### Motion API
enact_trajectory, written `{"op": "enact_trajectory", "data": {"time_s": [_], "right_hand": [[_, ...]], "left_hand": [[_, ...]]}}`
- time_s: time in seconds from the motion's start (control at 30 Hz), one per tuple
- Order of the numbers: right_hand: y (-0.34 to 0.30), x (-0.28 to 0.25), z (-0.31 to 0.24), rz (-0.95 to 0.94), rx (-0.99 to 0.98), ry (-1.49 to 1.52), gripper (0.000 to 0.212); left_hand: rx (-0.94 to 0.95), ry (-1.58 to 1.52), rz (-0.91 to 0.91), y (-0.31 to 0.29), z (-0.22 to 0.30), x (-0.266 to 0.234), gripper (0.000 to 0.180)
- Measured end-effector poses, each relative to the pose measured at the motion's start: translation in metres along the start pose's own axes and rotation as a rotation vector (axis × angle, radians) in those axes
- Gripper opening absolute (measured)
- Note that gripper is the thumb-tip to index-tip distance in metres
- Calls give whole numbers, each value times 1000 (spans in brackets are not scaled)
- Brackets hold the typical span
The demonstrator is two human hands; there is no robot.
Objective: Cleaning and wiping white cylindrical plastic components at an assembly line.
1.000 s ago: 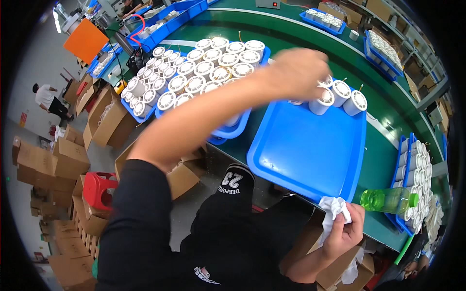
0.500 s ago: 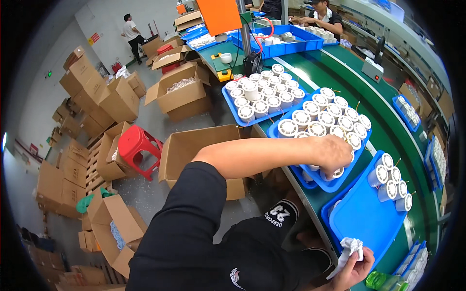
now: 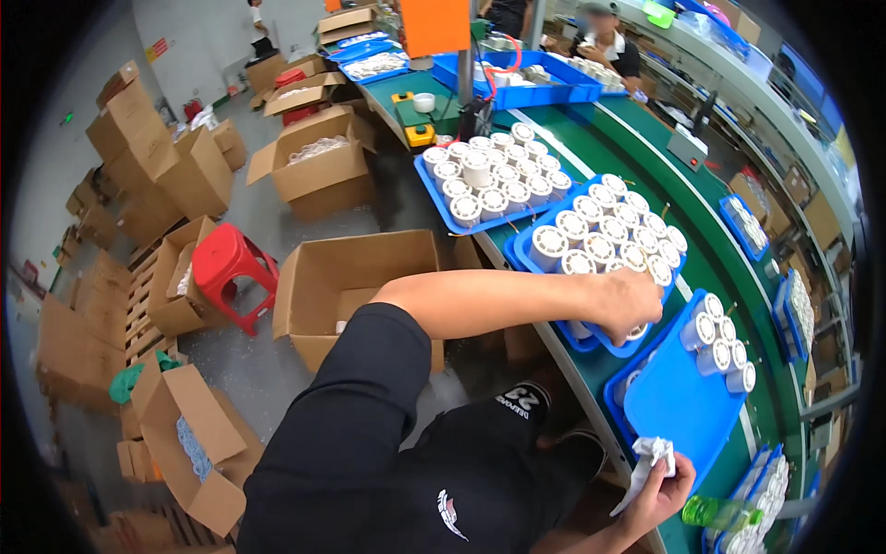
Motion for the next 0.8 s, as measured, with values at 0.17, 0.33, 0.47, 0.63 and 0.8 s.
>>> {"op": "enact_trajectory", "data": {"time_s": [0.17, 0.33, 0.47, 0.63, 0.8], "right_hand": [[9, 23, -26, -25, 30, -144, 13], [34, 29, -36, 6, -139, -145, 22], [48, 38, -59, 39, -339, -276, 26], [71, 69, -83, 40, -541, -256, 32], [91, 73, -67, 125, -386, -247, 30]], "left_hand": [[-14, -214, 226, -32, -10, -21, 52], [59, -320, 523, -41, -4, -29, 53], [19, -429, 728, -41, 14, -19, 49], [65, -427, 738, -40, 64, -8, 54], [196, -265, 786, -42, 81, -3, 59]]}}
Point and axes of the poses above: each hand's wrist, its own y-axis towards the middle knuckle, its own x-axis out of the palm, z = x × y, the point moved 2 cm from there along y, towards the middle knuckle, and after that the axes turned 6 degrees about -y, right-handed, at the moved point
